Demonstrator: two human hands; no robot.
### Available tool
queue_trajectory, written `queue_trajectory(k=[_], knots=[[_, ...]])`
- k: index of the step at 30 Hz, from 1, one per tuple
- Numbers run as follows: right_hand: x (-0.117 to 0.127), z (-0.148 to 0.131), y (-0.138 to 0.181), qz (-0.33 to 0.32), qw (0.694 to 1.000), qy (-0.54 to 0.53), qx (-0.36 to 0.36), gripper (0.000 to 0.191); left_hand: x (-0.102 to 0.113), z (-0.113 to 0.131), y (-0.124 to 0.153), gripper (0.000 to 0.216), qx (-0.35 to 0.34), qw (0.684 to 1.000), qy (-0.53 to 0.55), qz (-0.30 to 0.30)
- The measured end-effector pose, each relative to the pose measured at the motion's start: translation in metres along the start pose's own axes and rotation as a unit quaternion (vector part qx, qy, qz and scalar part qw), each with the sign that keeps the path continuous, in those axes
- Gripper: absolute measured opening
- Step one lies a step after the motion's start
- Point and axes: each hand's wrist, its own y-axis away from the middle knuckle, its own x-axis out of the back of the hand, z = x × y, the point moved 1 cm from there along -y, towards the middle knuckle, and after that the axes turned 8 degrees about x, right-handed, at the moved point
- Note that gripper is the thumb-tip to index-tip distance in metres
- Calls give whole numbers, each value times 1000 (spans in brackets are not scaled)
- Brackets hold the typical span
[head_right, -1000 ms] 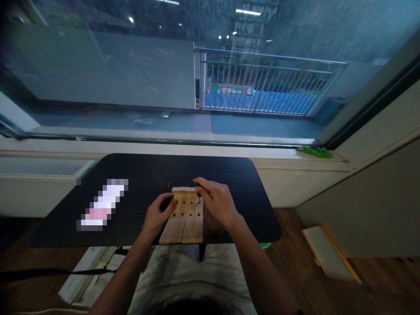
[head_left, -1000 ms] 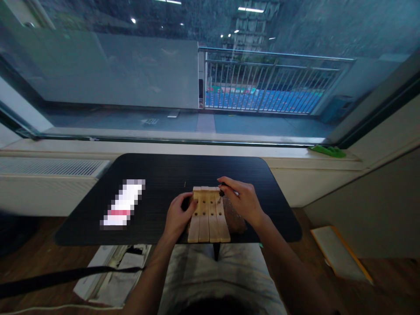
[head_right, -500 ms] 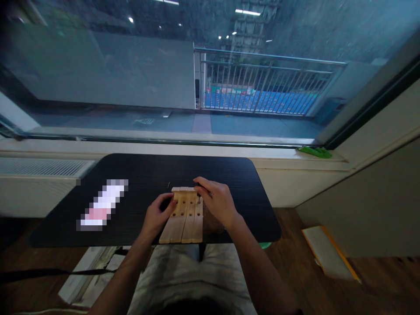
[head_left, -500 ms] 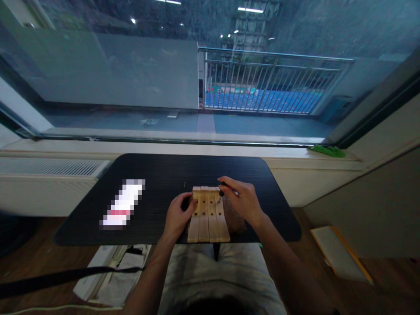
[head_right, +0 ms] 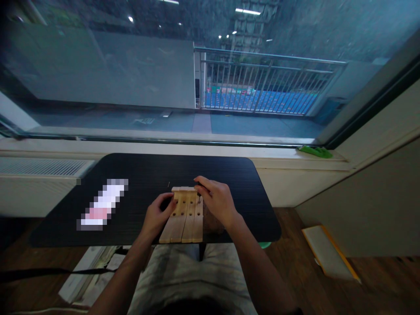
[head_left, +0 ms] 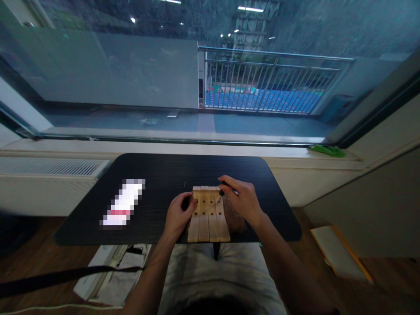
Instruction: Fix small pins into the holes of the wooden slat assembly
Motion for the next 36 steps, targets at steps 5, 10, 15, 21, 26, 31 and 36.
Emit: queue_trajectory(k=[5,10,15,21,26,31,36], knots=[[-1,-1,-1,5,1000,-5,-4,21,0,1,0,35,-2,1000,-3,-1],[-1,0,-1,2,1000,10,-2,20,1,2,0,36,1,1000,-5,0],[-2,0,-2,3,1000,23,2,20,0,0,-1,41,7,1000,-2,-8],[-3,-1,-3,-9,999,47,2,18,-1,-2,-2,39,2,1000,-3,-6],[-2,-3,-6,-18,998,68,6,15,0,0,-1,38,-2,1000,-5,-3],[-1,-5,-7,-34,996,80,-7,14,0,1,-1,39,4,1000,-2,-1],[-1,-6,-7,-40,994,97,-11,13,1,1,-1,38,3,1000,0,-3]])
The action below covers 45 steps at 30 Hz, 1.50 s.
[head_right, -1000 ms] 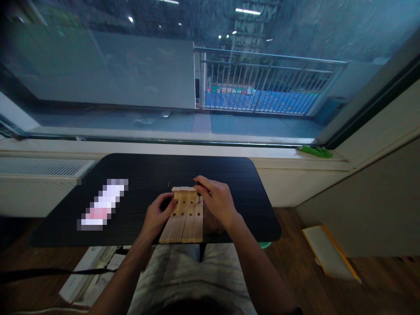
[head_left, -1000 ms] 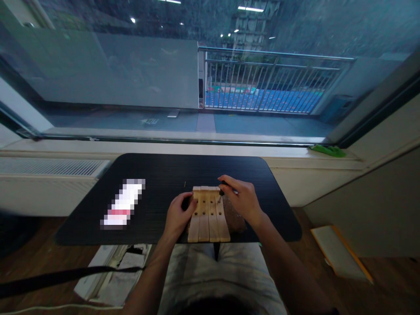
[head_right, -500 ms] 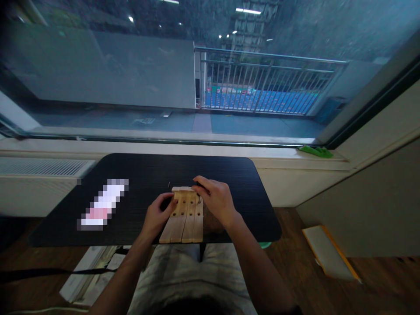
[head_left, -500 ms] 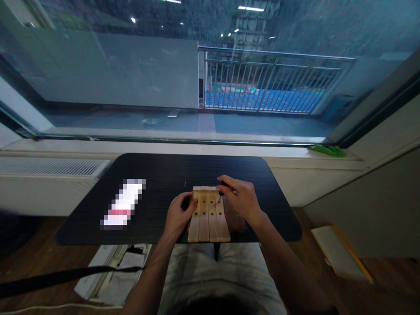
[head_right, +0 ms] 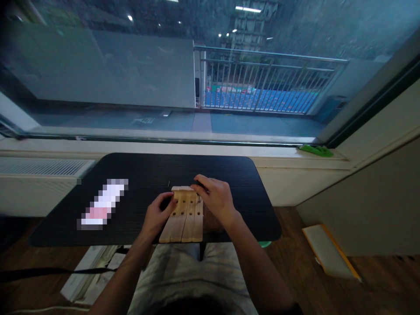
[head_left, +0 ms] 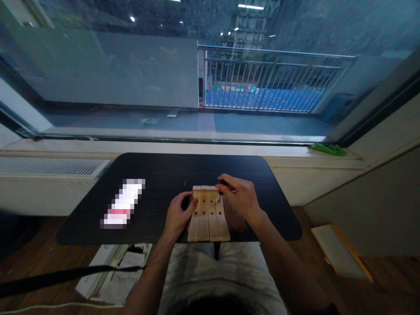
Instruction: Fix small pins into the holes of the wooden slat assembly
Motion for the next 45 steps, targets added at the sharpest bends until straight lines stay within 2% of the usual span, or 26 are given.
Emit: queue_trajectory(k=[7,14,24,29,34,38,45], knots=[[-2,-3,-5,-30,999,29,4,13,0,-1,0,38,2,1000,-3,2],[-3,-6,-7,-74,995,64,29,33,0,-2,-1,38,-7,1000,-6,5],[14,-10,-13,-168,980,93,47,34,0,0,1,36,-5,1000,0,3],[28,-23,-28,-255,956,128,71,24,0,0,1,36,-6,1000,-5,1],[36,-35,-47,-347,913,183,111,26,1,-1,0,35,-9,1000,-12,6],[42,-40,-57,-411,881,206,110,23,-1,-2,-1,37,-14,1000,-9,6],[51,-35,-61,-450,875,155,86,19,-2,0,0,35,-11,1000,-8,7]])
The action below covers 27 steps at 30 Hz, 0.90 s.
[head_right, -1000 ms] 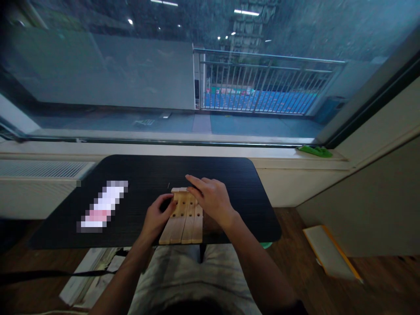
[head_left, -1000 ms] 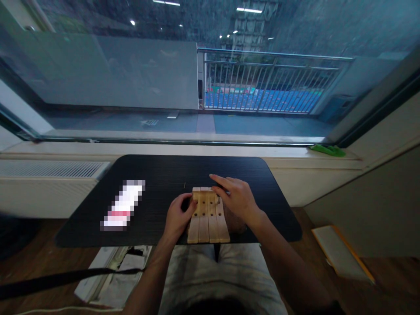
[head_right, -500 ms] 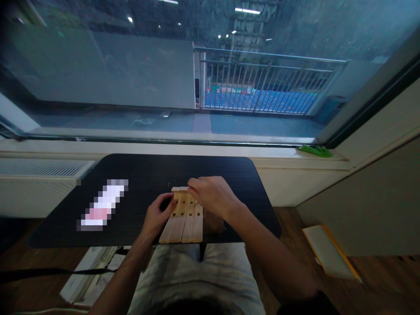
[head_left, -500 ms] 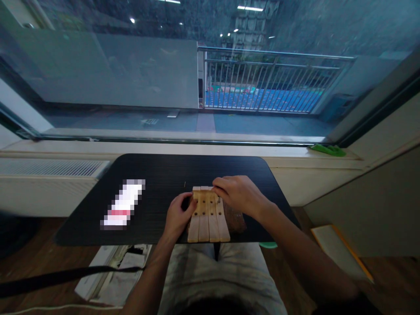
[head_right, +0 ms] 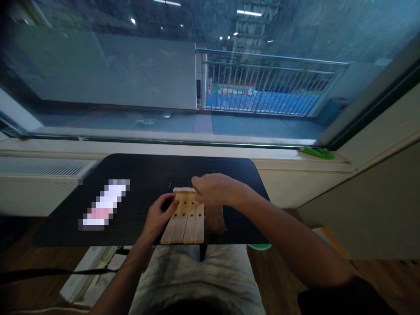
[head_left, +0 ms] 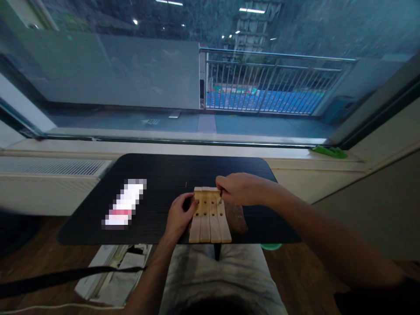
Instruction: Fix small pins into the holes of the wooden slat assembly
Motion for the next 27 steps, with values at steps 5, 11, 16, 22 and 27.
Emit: queue_trajectory(k=[5,11,16,22,27], knots=[[0,5,2,3,999,-34,2,19,1,2,1,34,2,1000,-1,-4],[-1,5,2,-6,999,-38,-7,20,2,2,0,33,1,1000,-3,-1],[0,5,1,-16,999,-38,-12,20,2,1,-1,34,-2,1000,-3,-1],[-1,7,-1,-22,998,-48,-18,20,1,-1,-2,34,-2,1000,-5,-1],[0,7,-3,-23,998,-48,-29,20,1,-2,-2,34,-3,1000,-4,-1]])
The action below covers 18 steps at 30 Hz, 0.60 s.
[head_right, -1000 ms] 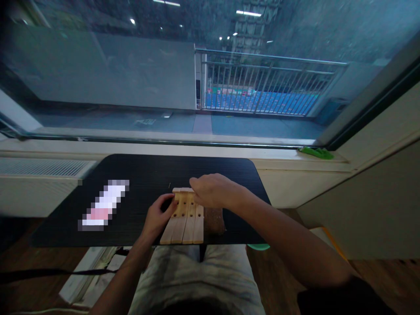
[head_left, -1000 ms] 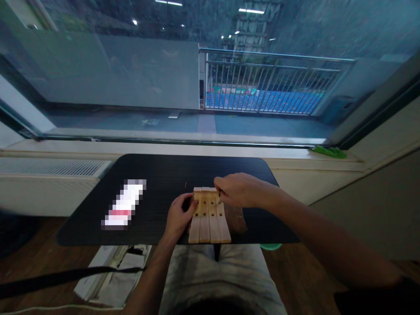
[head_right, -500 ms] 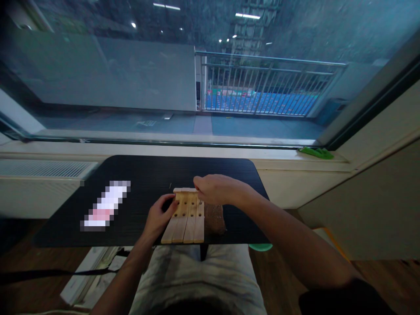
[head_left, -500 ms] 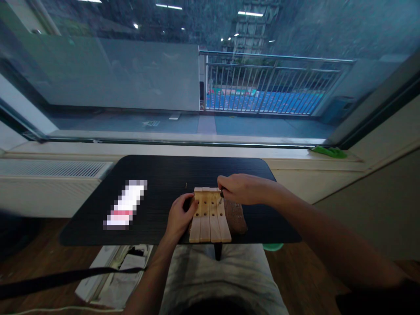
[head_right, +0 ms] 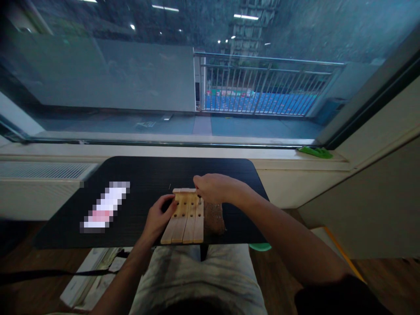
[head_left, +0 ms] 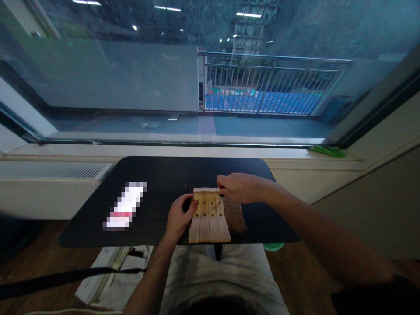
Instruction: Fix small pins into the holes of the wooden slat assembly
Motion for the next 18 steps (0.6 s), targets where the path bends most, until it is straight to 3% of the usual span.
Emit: queue_trajectory(k=[18], knots=[[-3,3,0,24,999,-27,-7,18,1,2,-1,38,5,1000,-3,-7]])
